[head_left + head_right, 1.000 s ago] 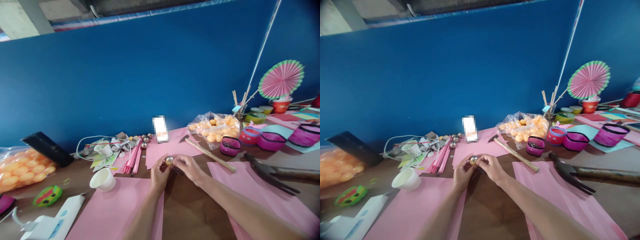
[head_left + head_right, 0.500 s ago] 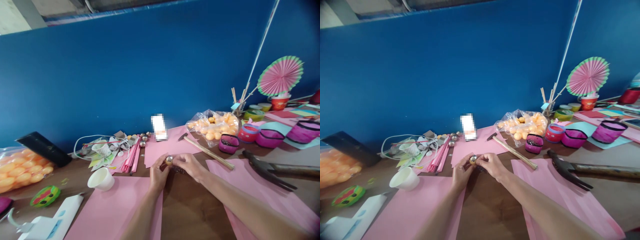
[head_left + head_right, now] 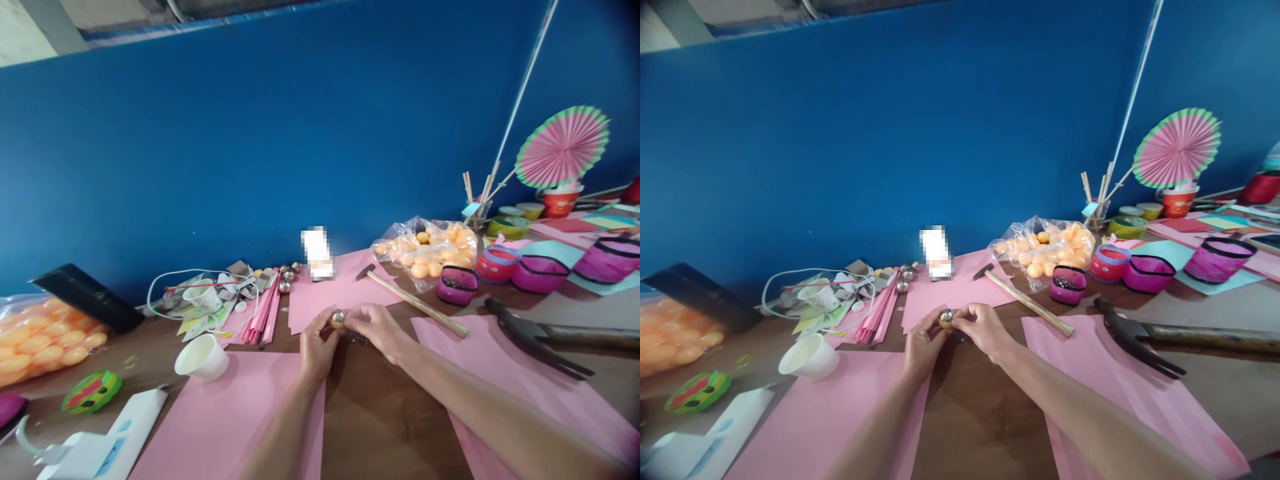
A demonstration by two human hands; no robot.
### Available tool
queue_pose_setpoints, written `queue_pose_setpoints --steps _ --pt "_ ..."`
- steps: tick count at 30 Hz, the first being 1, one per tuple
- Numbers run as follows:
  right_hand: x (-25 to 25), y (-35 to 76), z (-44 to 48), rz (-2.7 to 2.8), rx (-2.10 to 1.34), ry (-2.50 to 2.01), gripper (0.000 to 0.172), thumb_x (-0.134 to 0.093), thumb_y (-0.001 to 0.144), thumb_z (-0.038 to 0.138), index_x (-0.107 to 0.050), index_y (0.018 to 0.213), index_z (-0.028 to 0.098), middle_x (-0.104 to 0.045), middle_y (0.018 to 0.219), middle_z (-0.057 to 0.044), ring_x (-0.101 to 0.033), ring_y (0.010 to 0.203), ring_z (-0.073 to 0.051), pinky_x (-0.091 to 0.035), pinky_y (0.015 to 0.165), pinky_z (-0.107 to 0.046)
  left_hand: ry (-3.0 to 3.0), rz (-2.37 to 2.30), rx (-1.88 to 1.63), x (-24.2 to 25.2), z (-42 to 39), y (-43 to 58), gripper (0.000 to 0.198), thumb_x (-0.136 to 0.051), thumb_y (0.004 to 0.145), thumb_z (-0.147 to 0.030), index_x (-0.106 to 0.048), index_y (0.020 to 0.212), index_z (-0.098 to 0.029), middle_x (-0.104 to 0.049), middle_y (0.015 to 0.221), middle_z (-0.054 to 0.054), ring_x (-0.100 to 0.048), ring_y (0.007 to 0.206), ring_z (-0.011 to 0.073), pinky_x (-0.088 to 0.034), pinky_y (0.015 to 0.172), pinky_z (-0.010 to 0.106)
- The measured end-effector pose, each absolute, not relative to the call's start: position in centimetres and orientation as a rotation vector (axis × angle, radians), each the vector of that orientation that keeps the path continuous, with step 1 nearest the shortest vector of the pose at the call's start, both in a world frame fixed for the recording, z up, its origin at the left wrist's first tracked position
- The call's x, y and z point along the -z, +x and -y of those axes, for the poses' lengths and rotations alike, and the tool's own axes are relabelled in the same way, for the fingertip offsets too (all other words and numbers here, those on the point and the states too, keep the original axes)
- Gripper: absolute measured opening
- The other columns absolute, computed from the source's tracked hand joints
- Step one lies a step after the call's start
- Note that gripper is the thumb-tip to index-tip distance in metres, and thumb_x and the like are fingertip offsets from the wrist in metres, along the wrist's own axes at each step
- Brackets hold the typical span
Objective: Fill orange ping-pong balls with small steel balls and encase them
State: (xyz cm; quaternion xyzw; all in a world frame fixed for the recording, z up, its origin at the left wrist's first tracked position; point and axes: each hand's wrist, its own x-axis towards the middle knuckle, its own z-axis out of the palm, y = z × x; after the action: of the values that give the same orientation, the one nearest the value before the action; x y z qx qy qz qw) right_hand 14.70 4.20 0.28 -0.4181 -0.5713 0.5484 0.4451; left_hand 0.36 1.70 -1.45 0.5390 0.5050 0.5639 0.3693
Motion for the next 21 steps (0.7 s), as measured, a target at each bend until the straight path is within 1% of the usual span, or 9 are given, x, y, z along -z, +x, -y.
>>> queue_pose_setpoints --steps 4,9,11,17,21 --pt "-0.3 14.5 -4.3 1.404 -1.336 -1.034 0.024 -0.067 0.064 0.035 -0.061 0.073 0.013 -0.065 0.073 -0.003 -0.058 0.07 -0.016 -0.045 0.066 -0.027 1.394 -1.29 -1.425 1.6 -1.7 0.4 0.041 -0.063 0.064 -0.013 -0.061 0.105 -0.018 -0.065 0.105 0.006 -0.06 0.096 0.0227 -0.046 0.088 0.038" --pt "0.1 14.3 -4.5 1.394 -1.345 -1.004 0.022 -0.065 0.066 0.034 -0.058 0.073 0.015 -0.062 0.067 0.0 -0.056 0.063 -0.013 -0.043 0.059 -0.024 1.368 -1.285 -1.423 1.7 -1.9 0.3 0.045 -0.065 0.064 -0.015 -0.059 0.108 -0.017 -0.064 0.107 0.008 -0.06 0.097 0.0241 -0.046 0.087 0.039" --pt "0.2 14.2 -4.5 1.385 -1.346 -0.988 0.021 -0.063 0.069 0.035 -0.058 0.075 0.015 -0.062 0.069 0.0 -0.056 0.064 -0.013 -0.044 0.059 -0.024 1.353 -1.296 -1.426 1.6 -1.9 0.3 0.047 -0.067 0.063 -0.018 -0.058 0.11 -0.017 -0.064 0.107 0.009 -0.06 0.096 0.0243 -0.047 0.086 0.038" --pt "0.1 14.5 -4.4 1.498 -1.223 -0.936 0.021 -0.059 0.074 0.033 -0.059 0.088 0.017 -0.066 0.086 -0.004 -0.061 0.079 -0.017 -0.048 0.07 -0.028 1.29 -1.2 -1.438 0.8 -1.5 0.4 0.044 -0.063 0.07 -0.029 -0.057 0.112 -0.016 -0.064 0.108 0.009 -0.059 0.098 0.0237 -0.046 0.086 0.035" --pt "-0.3 14.5 -4.2 1.556 -1.224 -0.886 0.022 -0.056 0.077 0.03 -0.06 0.096 0.018 -0.066 0.095 -0.005 -0.061 0.086 -0.019 -0.049 0.076 -0.03 1.275 -1.159 -1.439 0.6 -1.3 0.4 0.043 -0.062 0.071 -0.03 -0.057 0.111 -0.016 -0.065 0.104 0.01 -0.061 0.094 0.0236 -0.048 0.083 0.036"
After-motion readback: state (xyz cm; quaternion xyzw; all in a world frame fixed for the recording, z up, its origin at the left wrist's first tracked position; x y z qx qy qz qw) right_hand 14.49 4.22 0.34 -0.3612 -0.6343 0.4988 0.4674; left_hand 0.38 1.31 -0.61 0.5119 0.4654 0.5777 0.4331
